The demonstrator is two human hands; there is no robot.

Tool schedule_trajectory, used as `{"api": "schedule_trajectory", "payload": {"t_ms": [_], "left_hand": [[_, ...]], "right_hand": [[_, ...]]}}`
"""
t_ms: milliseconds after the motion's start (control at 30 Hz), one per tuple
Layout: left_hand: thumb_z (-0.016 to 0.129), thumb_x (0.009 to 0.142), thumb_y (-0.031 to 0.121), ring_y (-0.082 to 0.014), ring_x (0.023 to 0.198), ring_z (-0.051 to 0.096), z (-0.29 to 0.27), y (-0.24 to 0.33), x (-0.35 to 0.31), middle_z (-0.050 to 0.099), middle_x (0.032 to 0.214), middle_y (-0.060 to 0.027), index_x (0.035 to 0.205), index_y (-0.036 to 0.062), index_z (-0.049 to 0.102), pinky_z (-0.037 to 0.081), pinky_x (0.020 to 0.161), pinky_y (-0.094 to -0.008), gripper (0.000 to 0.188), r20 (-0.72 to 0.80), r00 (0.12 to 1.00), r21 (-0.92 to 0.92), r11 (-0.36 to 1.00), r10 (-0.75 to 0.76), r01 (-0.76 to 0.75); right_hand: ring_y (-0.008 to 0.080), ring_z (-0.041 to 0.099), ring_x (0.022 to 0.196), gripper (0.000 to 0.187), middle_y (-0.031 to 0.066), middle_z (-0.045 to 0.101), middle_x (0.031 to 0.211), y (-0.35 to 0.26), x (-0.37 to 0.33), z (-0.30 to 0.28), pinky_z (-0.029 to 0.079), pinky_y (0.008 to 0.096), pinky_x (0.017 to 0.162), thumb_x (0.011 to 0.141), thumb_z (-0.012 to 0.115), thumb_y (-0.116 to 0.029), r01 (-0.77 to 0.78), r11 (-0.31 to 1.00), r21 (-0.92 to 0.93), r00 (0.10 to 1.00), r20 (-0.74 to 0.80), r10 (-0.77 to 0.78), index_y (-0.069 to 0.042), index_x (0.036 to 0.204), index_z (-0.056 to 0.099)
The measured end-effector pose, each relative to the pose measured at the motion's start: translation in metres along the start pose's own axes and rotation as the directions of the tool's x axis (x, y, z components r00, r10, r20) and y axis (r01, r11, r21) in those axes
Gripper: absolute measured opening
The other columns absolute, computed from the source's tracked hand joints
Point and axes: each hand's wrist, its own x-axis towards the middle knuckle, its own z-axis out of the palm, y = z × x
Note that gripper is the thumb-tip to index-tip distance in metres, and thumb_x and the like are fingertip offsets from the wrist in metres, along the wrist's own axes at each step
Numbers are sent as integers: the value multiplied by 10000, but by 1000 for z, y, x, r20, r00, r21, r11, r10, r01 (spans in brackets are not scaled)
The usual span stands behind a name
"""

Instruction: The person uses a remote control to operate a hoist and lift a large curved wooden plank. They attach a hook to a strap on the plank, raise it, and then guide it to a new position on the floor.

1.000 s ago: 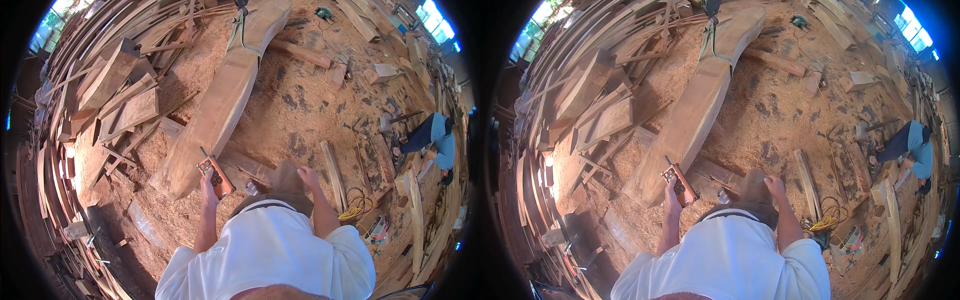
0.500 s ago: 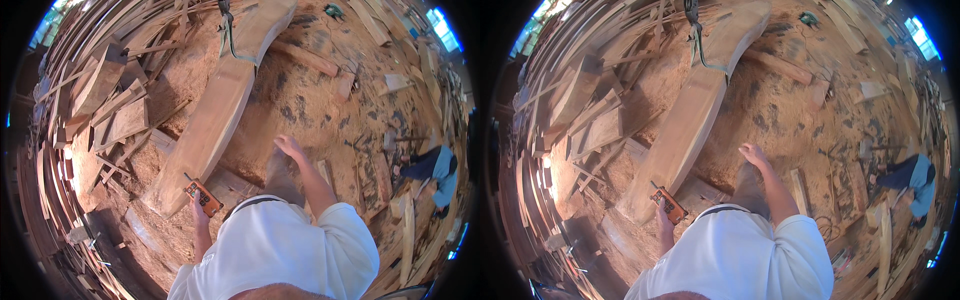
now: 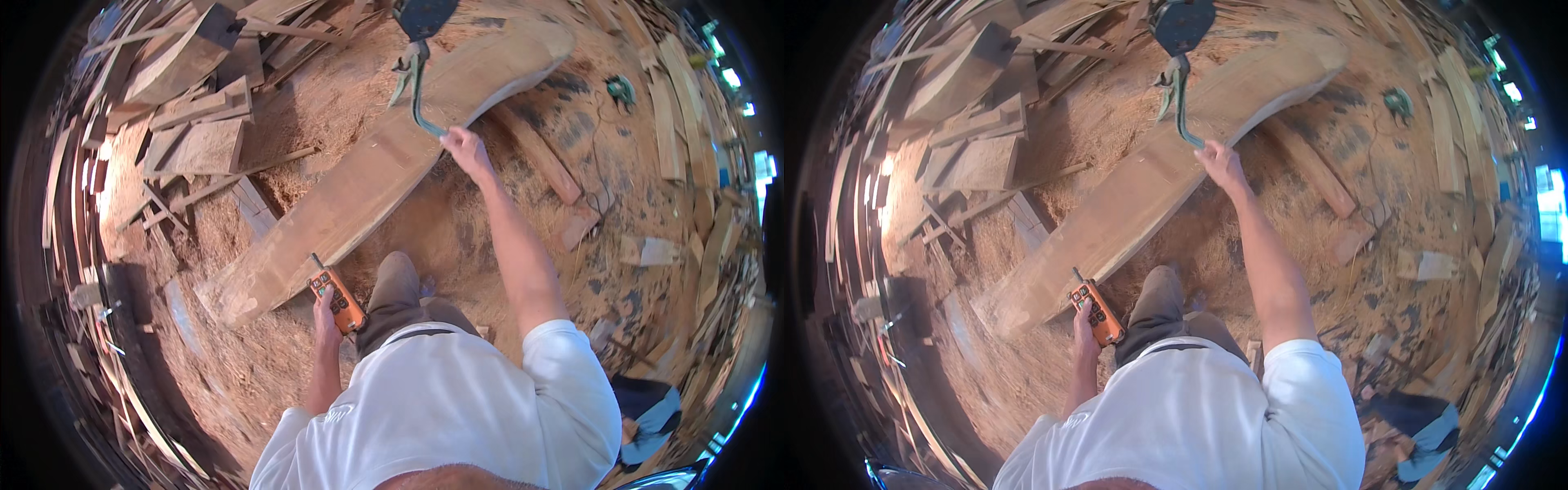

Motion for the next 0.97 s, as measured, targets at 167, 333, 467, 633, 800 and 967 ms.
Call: {"api": "schedule_trajectory", "payload": {"t_ms": [167, 333, 467, 633, 800, 967], "left_hand": [[682, 992, 255, -133, 827, 686, 68, -7, 74, 686, 937, 2, 1252, 89, 632, 581, 743, -310, 313, -54, 998, -42, 999, -26, 23], [720, 970, 364, -128, 842, 668, 141, 6, 154, 678, 976, 0, 1247, 98, 637, 558, 769, -310, 393, -39, 996, 12, 997, -76, 77], [725, 978, 407, -116, 798, 641, 163, -15, 238, 695, 948, -25, 1193, 55, 658, 539, 728, -285, 418, -226, 973, 252, 968, 50, 9], [756, 953, 391, -182, 827, 664, 165, -41, 326, 708, 914, -107, 1134, -7, 613, 543, 733, -363, 460, -163, 980, 555, 832, 111, -2], [784, 914, 406, -328, 893, 703, 149, -60, 414, 720, 995, -189, 1238, 13, 594, 554, 790, -444, 544, -76, 954, 747, 651, 290, -139], [764, 910, 462, -430, 1073, 673, 121, -109, 468, 694, 1186, -239, 1366, 66, 581, 536, 904, -516, 631, -60, 938, 821, 551, 343, -149]], "right_hand": [[267, 618, 1265, 686, 194, 657, 1351, -15, 169, 20, 498, 388, 1029, 897, 800, -323, -41, 990, 132, 992, -113, 56, 19, 1433, 543], [213, 593, 1189, 716, 88, 629, 1312, -12, 267, 25, 445, 347, 1039, 832, 874, -214, -64, 923, 379, 988, -108, 113, -14, 1424, 525], [186, 571, 1205, 670, 58, 622, 1295, 12, 304, 46, 408, 346, 1069, 796, 886, -127, -44, 825, 563, 998, -7, 58, -58, 1382, 569], [209, 541, 1286, 717, 63, 585, 1388, 18, 282, 45, 377, 373, 1162, 822, 871, -105, 32, 805, 592, 998, -55, 0, -40, 1453, 534], [210, 530, 1267, 647, 43, 564, 1366, 36, 269, 32, 402, 377, 1147, 822, 839, -25, 65, 791, 608, 998, -44, -49, -56, 1403, 554], [196, 513, 1265, 812, 45, 575, 1326, 37, 259, 23, 378, 395, 1132, 741, 954, -345, 137, 912, 386, 989, -104, -104, -50, 1386, 557]]}}
